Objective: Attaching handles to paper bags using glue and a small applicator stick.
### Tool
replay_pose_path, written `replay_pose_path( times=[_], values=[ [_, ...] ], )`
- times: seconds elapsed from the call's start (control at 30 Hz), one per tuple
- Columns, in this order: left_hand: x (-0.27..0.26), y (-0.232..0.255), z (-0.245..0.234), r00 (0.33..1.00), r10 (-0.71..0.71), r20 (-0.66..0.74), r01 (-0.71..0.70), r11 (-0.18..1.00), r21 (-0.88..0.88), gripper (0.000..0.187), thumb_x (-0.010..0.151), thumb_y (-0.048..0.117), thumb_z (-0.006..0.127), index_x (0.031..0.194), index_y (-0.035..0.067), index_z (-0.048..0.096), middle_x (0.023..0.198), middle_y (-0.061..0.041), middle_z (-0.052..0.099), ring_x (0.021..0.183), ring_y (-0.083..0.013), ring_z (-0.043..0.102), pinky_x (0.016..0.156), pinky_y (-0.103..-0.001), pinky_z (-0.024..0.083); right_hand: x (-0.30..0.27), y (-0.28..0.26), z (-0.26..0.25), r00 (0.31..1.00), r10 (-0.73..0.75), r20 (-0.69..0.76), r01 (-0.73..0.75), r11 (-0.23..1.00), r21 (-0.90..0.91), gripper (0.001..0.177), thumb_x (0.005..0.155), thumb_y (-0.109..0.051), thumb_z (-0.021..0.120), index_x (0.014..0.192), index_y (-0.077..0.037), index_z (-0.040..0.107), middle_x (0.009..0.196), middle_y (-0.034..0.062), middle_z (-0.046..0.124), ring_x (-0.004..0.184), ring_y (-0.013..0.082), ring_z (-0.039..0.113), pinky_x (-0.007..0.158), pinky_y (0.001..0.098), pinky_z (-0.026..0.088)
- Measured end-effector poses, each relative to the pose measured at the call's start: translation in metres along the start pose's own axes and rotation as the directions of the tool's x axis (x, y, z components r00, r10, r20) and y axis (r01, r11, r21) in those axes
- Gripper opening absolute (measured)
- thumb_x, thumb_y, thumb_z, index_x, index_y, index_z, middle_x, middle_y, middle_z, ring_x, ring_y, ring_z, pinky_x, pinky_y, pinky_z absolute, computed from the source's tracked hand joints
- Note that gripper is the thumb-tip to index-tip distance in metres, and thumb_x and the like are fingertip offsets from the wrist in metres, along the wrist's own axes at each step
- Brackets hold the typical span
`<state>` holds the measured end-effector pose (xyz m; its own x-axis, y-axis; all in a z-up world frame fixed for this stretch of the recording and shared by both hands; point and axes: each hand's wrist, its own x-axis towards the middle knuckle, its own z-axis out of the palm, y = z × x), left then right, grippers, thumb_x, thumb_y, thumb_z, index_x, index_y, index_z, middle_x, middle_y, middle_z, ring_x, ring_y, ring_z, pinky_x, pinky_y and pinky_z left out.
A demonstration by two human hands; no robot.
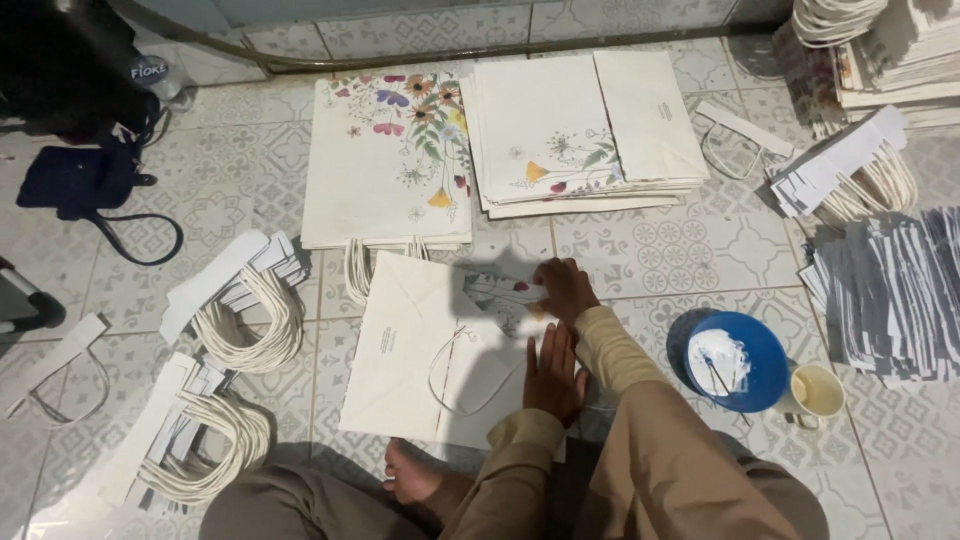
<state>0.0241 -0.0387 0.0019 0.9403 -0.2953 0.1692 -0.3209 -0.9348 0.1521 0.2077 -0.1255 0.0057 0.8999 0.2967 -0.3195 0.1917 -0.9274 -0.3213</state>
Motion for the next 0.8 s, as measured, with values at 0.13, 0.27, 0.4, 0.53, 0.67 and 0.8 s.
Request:
replay_pose_path(
  times=[0.13, 0.27, 0.4, 0.53, 0.67, 0.8],
  values=[
    [0.002, 0.000, -0.017, 0.990, 0.002, 0.144, 0.003, 1.000, -0.031, 0.060, 0.102, 0.042, 0.034, 0.143, 0.001, 0.051, 0.171, -0.013, 0.023, 0.160, -0.0301, 0.013, 0.127, -0.060, 0.008, 0.015, 0.008, 0.017, 0.999, 0.029, 0.019, -0.029, 1.000, 0.009, 0.049, 0.078, -0.030, 0.088, 0.116, -0.027, 0.059, 0.129, 0.0015, 0.057, 0.131, 0.0332, 0.051, 0.097, 0.0537, 0.052],
    [0.001, -0.003, -0.010, 0.965, 0.015, 0.263, -0.012, 1.000, -0.012, 0.063, 0.106, 0.043, 0.022, 0.150, 0.005, 0.043, 0.172, -0.013, 0.020, 0.161, -0.0327, 0.005, 0.129, -0.061, 0.000, 0.018, 0.013, 0.022, 0.999, 0.037, 0.039, -0.037, 0.999, -0.011, 0.052, 0.078, -0.031, 0.089, 0.119, -0.027, 0.056, 0.129, 0.0027, 0.057, 0.127, 0.0346, 0.054, 0.096, 0.0538, 0.053],
    [-0.006, -0.008, -0.020, 0.989, 0.086, -0.124, -0.100, 0.989, -0.106, 0.043, 0.106, 0.022, 0.034, 0.132, -0.004, 0.056, 0.162, -0.024, 0.040, 0.156, -0.0393, 0.025, 0.128, -0.062, 0.012, 0.009, 0.013, 0.012, 0.995, 0.040, 0.089, -0.043, 0.999, 0.029, 0.049, 0.084, -0.043, 0.084, 0.117, -0.025, 0.054, 0.127, 0.0052, 0.053, 0.128, 0.0357, 0.051, 0.101, 0.0540, 0.048],
    [-0.013, -0.013, -0.017, 0.996, 0.064, -0.062, -0.068, 0.995, -0.072, 0.045, 0.104, 0.032, 0.049, 0.134, -0.001, 0.060, 0.166, -0.018, 0.034, 0.158, -0.0343, 0.022, 0.130, -0.058, 0.012, -0.004, 0.009, 0.008, 0.996, 0.053, 0.068, -0.055, 0.998, 0.039, 0.047, 0.085, -0.045, 0.081, 0.116, -0.025, 0.052, 0.125, 0.0046, 0.053, 0.126, 0.0341, 0.051, 0.102, 0.0538, 0.046],
    [-0.013, -0.066, -0.038, 0.787, -0.154, -0.598, -0.001, 0.968, -0.252, 0.038, 0.096, 0.024, 0.059, 0.132, 0.019, 0.067, 0.138, -0.007, 0.063, 0.131, -0.0317, 0.059, 0.110, -0.056, 0.037, -0.008, 0.006, -0.008, 0.999, 0.006, 0.052, -0.016, 0.981, 0.195, 0.044, 0.088, -0.045, 0.074, 0.116, -0.020, 0.051, 0.120, 0.0113, 0.058, 0.123, 0.0395, 0.055, 0.103, 0.0567, 0.045],
    [-0.038, -0.120, -0.033, 0.712, -0.684, -0.160, 0.605, 0.713, -0.355, 0.054, 0.087, 0.035, 0.072, 0.139, 0.026, 0.061, 0.129, 0.001, 0.066, 0.128, -0.0271, 0.054, 0.112, -0.056, 0.028, -0.012, 0.027, -0.002, 0.998, -0.064, -0.025, 0.069, 0.901, 0.427, 0.044, 0.084, -0.053, 0.071, 0.104, -0.020, 0.050, 0.088, 0.0143, 0.063, 0.097, 0.0427, 0.068, 0.086, 0.0544, 0.048]
  ],
)
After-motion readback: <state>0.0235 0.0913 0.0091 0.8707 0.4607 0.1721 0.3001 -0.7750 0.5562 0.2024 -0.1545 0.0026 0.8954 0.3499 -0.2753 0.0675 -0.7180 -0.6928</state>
